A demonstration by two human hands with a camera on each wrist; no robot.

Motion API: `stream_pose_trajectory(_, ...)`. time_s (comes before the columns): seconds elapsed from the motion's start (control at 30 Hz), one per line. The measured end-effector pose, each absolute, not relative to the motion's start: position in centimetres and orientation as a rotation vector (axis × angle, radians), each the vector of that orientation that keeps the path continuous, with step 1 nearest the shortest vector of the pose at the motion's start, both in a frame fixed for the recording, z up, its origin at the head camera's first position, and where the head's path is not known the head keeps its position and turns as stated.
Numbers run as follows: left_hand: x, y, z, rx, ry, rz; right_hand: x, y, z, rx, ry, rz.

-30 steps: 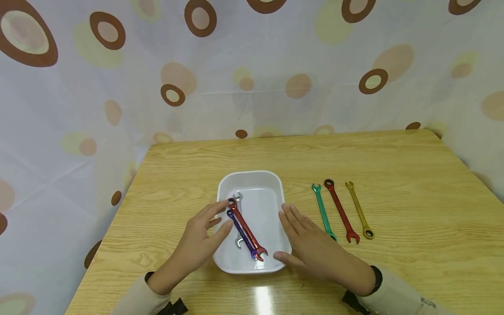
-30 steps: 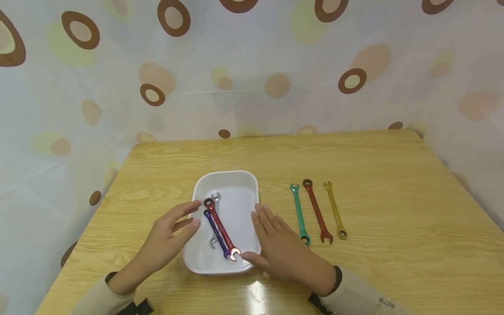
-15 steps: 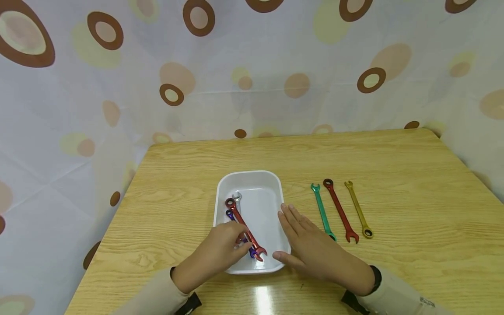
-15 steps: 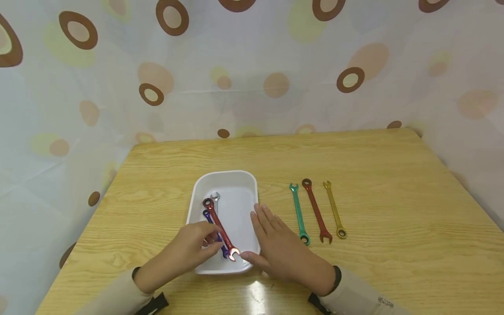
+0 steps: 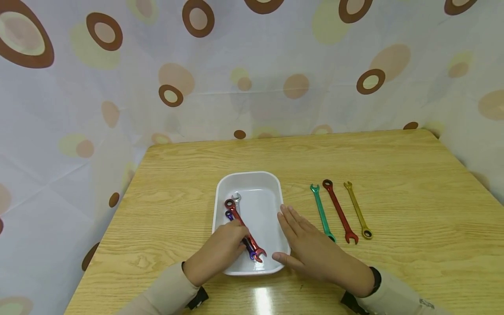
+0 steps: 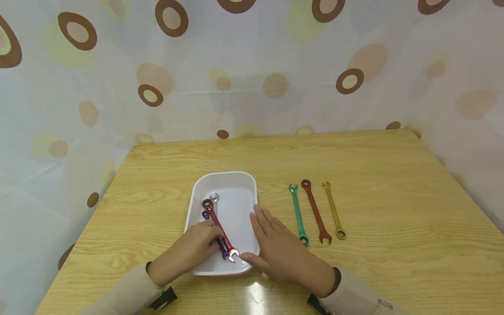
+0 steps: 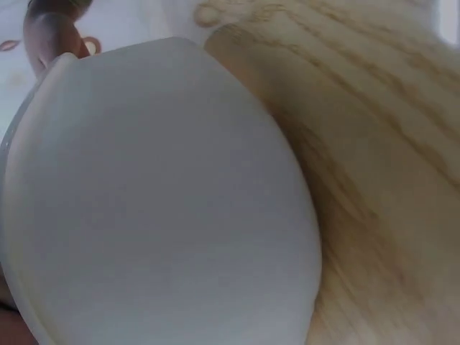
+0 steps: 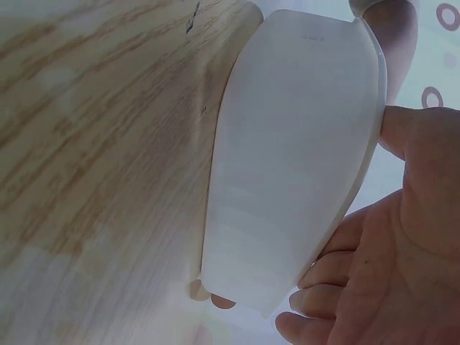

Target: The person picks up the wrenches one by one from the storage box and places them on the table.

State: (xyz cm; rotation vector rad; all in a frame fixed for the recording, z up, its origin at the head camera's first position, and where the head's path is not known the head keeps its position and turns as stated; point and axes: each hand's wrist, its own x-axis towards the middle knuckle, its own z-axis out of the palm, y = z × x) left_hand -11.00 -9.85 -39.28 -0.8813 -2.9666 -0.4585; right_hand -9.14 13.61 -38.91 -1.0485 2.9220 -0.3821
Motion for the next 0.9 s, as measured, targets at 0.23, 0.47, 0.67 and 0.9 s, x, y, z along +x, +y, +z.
stream_pose_trajectory(0.23, -11.0, -9.1, -39.8, -0.671, -2.844, -0.134, -9.1, 13.6, -38.8, -1.047, 2.930, -0.390)
stream_pose_trajectory(0.47, -11.0, -8.3, -40.2, -0.683, -2.750, 0.256, -9.2, 13.5, -39.0, -1.045, 2.912, -0.395)
stream_pose_trajectory(0.67, -11.1, -8.2, -40.2, -0.618, -2.807, 0.042, -9.1, 13.5, -39.0, -1.043, 2.912, -0.390)
stream_pose_trajectory(0.9, -11.9, -8.3, -40.0, -0.647, -2.935, -0.213, -9.1, 13.5, -38.9, -1.022, 2.919, -0.405)
